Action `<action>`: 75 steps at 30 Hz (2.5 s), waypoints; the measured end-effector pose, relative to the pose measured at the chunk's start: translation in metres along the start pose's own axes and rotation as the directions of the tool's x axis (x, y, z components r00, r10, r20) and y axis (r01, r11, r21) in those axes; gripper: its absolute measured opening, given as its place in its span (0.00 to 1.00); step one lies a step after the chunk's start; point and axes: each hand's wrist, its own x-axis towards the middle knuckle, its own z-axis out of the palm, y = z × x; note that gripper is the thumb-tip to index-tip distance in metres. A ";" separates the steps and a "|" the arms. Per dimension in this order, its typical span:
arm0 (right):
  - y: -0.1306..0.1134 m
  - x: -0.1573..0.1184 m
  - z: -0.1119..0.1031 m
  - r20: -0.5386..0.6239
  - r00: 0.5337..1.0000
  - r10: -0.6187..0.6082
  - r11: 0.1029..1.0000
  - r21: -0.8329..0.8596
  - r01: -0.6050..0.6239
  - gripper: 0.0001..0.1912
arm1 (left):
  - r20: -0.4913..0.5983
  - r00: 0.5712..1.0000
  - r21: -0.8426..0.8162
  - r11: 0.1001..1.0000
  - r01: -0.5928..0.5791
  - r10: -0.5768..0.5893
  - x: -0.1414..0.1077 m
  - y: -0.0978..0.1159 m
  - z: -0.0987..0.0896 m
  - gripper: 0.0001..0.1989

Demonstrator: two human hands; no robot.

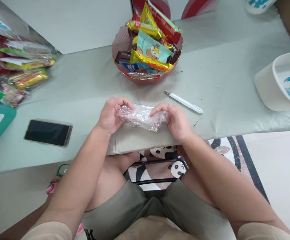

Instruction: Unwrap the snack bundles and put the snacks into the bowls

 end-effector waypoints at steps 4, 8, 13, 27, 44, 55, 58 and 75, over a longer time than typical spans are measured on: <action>0.003 0.000 -0.004 -0.041 0.997 -0.069 0.977 -0.206 0.059 0.29 | -0.001 0.999 0.090 0.995 -0.051 0.051 0.000 -0.004 -0.001 0.17; 0.000 0.000 -0.001 -0.053 0.996 -0.073 0.973 -0.222 0.059 0.13 | 0.006 0.998 0.061 0.996 -0.068 0.068 0.000 -0.006 -0.001 0.20; 0.000 0.002 0.003 -0.075 0.997 -0.024 0.986 -0.165 0.011 0.24 | -0.067 0.987 0.064 0.988 -0.141 0.145 0.004 -0.006 0.001 0.30; -0.006 -0.004 -0.015 -0.154 0.963 -0.223 0.895 -0.424 0.139 0.12 | -0.164 0.941 0.489 0.853 -0.184 0.298 0.003 -0.009 0.026 0.11; -0.011 0.004 -0.033 -0.113 0.993 -0.027 0.991 0.127 0.041 0.08 | -0.081 0.994 0.045 0.996 -0.074 0.078 0.030 -0.011 0.085 0.17; -0.010 0.000 -0.027 -0.126 0.942 -0.311 0.870 -0.438 0.229 0.10 | -0.054 0.999 0.022 1.000 0.000 0.001 0.019 -0.013 0.075 0.37; -0.008 -0.001 -0.028 -0.150 0.944 -0.295 0.906 -0.358 0.227 0.20 | -0.089 0.995 0.087 0.995 -0.045 0.053 0.018 -0.016 0.079 0.42; -0.108 -0.030 -0.114 -0.802 0.251 -0.543 0.824 -0.449 0.346 0.05 | 0.205 0.863 0.188 0.847 -0.497 0.461 0.104 0.024 0.252 0.24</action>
